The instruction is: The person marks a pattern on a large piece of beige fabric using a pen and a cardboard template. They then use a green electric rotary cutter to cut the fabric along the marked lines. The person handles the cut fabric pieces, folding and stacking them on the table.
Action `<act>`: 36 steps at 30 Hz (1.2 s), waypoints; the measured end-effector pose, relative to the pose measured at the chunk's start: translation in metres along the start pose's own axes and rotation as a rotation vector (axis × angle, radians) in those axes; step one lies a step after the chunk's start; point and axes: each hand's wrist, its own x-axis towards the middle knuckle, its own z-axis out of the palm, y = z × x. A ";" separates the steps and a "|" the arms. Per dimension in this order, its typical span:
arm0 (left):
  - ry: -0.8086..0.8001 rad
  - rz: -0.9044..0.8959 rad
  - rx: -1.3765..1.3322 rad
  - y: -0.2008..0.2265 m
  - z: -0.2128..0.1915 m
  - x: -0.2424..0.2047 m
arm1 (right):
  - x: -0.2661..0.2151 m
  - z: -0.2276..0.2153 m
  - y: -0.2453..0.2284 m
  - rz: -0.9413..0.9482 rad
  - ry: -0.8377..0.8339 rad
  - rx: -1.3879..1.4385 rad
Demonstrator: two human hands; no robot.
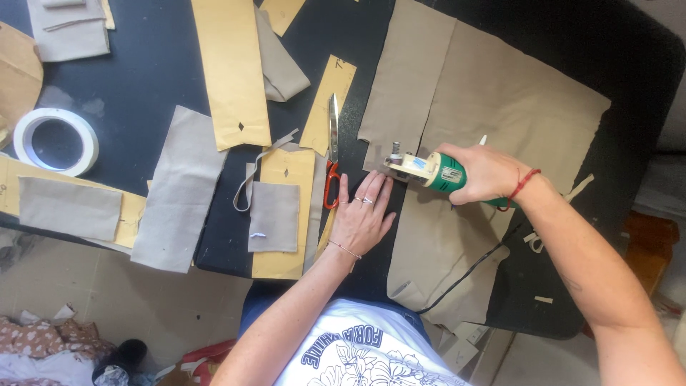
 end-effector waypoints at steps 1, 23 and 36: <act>0.001 -0.003 0.002 0.000 -0.001 0.000 | 0.003 -0.001 -0.002 -0.003 0.000 -0.002; 0.315 0.051 -0.152 -0.057 -0.035 0.009 | -0.026 0.054 -0.035 0.052 0.185 0.472; 0.463 0.242 -0.066 -0.110 -0.006 0.091 | -0.033 0.083 -0.136 0.449 0.341 1.137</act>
